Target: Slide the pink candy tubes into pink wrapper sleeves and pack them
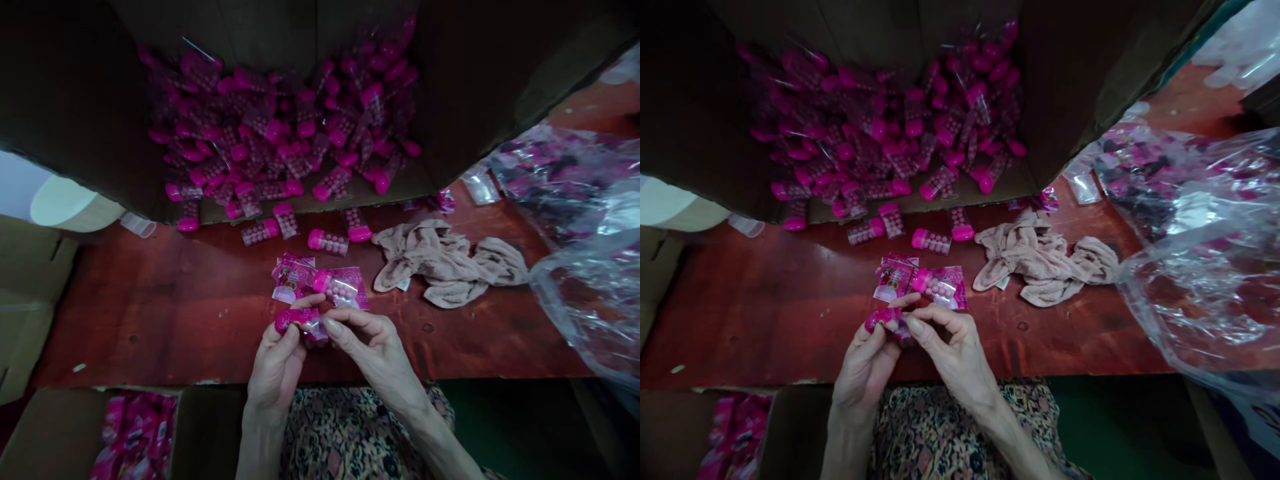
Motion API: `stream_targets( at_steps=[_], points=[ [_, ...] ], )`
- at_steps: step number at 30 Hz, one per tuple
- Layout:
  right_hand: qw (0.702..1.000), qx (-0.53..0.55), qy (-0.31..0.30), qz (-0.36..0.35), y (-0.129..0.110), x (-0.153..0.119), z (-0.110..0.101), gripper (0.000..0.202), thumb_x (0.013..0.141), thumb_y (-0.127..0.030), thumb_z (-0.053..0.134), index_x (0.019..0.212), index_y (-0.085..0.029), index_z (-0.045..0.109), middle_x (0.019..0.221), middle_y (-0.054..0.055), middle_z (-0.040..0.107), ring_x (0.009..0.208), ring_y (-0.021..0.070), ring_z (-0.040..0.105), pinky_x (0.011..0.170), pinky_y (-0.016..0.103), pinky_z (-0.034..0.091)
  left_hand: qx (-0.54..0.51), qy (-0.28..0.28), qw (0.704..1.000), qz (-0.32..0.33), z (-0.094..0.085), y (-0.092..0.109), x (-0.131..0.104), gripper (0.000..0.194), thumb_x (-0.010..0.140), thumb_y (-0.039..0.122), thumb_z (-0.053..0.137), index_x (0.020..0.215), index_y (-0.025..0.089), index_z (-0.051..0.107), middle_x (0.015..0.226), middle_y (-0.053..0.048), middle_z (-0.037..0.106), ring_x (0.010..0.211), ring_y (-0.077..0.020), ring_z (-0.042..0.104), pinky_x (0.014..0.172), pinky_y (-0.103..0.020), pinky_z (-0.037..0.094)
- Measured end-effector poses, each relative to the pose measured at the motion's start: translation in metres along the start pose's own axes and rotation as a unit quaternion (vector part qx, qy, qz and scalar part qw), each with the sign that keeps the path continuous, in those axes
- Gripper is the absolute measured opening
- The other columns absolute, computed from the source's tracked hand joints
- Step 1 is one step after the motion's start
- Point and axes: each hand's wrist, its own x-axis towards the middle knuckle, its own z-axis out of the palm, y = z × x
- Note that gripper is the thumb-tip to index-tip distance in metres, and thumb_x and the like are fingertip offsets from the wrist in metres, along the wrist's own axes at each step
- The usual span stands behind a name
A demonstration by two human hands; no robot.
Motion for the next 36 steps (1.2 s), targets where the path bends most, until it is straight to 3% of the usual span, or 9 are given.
stream_targets(
  at_steps=[3, 9, 13, 15, 18, 21, 27, 32, 36],
  points=[
    [0.999, -0.045, 0.022, -0.012, 0.001, -0.003, 0.0, 0.014, 0.081, -0.026, 0.058, 0.077, -0.017, 0.069, 0.063, 0.0, 0.067, 0.055, 0.0125, 0.06, 0.053, 0.022, 0.05, 0.01, -0.005, 1.0, -0.008, -0.001, 0.0, -0.002, 0.022, 0.082, 0.03, 0.056, 0.094, 0.019, 0.071, 0.121, -0.012, 0.059, 0.082, -0.0188, 0.061, 0.074, -0.033, 0.048],
    [0.966, -0.218, 0.05, -0.133, 0.001, -0.007, 0.002, 0.015, 0.085, -0.017, 0.051, 0.077, -0.017, 0.063, 0.066, 0.001, 0.064, 0.057, 0.0129, 0.059, 0.055, 0.023, 0.047, -0.022, 0.0, 1.0, 0.016, 0.0, 0.001, -0.003, 0.021, 0.08, 0.029, 0.059, 0.067, 0.016, 0.07, 0.116, -0.011, 0.062, 0.078, -0.0158, 0.06, 0.067, -0.028, 0.048],
    [0.886, -0.38, 0.13, -0.23, 0.009, 0.004, -0.006, 0.013, 0.087, -0.019, 0.05, 0.09, -0.018, 0.062, 0.084, 0.007, 0.063, 0.08, 0.0214, 0.056, 0.075, 0.038, 0.047, -0.038, 0.069, 0.997, 0.025, 0.0, 0.006, -0.002, 0.02, 0.076, 0.026, 0.064, 0.059, 0.015, 0.066, 0.104, -0.01, 0.066, 0.078, -0.0155, 0.061, 0.064, -0.026, 0.049],
    [0.838, -0.466, 0.157, -0.235, 0.016, 0.011, -0.01, 0.016, 0.086, -0.022, 0.052, 0.098, -0.017, 0.061, 0.096, 0.012, 0.06, 0.091, 0.0273, 0.05, 0.082, 0.046, 0.044, -0.043, 0.083, 0.995, 0.039, -0.002, 0.01, -0.001, 0.018, 0.074, 0.026, 0.066, 0.06, 0.015, 0.067, 0.1, -0.009, 0.067, 0.077, -0.0148, 0.06, 0.063, -0.025, 0.049],
    [0.81, -0.532, 0.14, -0.206, 0.027, 0.018, -0.013, 0.02, 0.085, -0.024, 0.053, 0.102, -0.016, 0.06, 0.1, 0.014, 0.058, 0.093, 0.0305, 0.047, 0.081, 0.05, 0.044, -0.047, 0.091, 0.994, 0.048, -0.006, 0.013, 0.0, 0.016, 0.074, 0.025, 0.066, 0.062, 0.015, 0.068, 0.098, -0.009, 0.067, 0.077, -0.0143, 0.059, 0.063, -0.025, 0.049],
    [0.814, -0.528, 0.131, -0.202, 0.031, 0.018, -0.011, 0.018, 0.085, -0.022, 0.052, 0.101, -0.016, 0.06, 0.093, 0.012, 0.058, 0.088, 0.0285, 0.049, 0.076, 0.047, 0.047, -0.049, 0.1, 0.992, 0.054, -0.009, 0.014, 0.001, 0.016, 0.076, 0.025, 0.064, 0.064, 0.015, 0.068, 0.1, -0.01, 0.067, 0.081, -0.0156, 0.059, 0.063, -0.026, 0.049],
    [0.893, -0.36, 0.156, -0.22, 0.013, 0.006, -0.007, 0.022, 0.081, -0.022, 0.062, 0.102, -0.017, 0.058, 0.093, 0.006, 0.057, 0.083, 0.0188, 0.058, 0.073, 0.034, 0.052, -0.066, 0.144, 0.986, 0.042, -0.008, 0.013, 0.004, 0.013, 0.07, 0.026, 0.07, 0.063, 0.015, 0.068, 0.09, -0.007, 0.069, 0.074, -0.0153, 0.061, 0.06, -0.025, 0.048],
    [0.895, -0.335, 0.147, -0.256, -0.001, -0.004, 0.0, 0.026, 0.078, -0.016, 0.065, 0.103, -0.016, 0.059, 0.092, 0.005, 0.056, 0.084, 0.0165, 0.058, 0.076, 0.029, 0.052, -0.072, 0.17, 0.982, 0.04, -0.002, 0.012, 0.007, 0.014, 0.063, 0.027, 0.075, 0.063, 0.014, 0.069, 0.066, -0.001, 0.065, 0.063, -0.012, 0.06, 0.057, -0.022, 0.048],
    [0.893, -0.337, 0.111, -0.278, 0.001, -0.008, 0.001, 0.026, 0.078, -0.011, 0.064, 0.103, -0.014, 0.058, 0.093, 0.006, 0.055, 0.085, 0.0159, 0.058, 0.077, 0.026, 0.052, -0.077, 0.175, 0.981, 0.04, 0.002, 0.011, 0.008, 0.014, 0.064, 0.027, 0.075, 0.065, 0.014, 0.069, 0.065, 0.0, 0.066, 0.061, -0.0096, 0.058, 0.057, -0.021, 0.047]
  ],
)
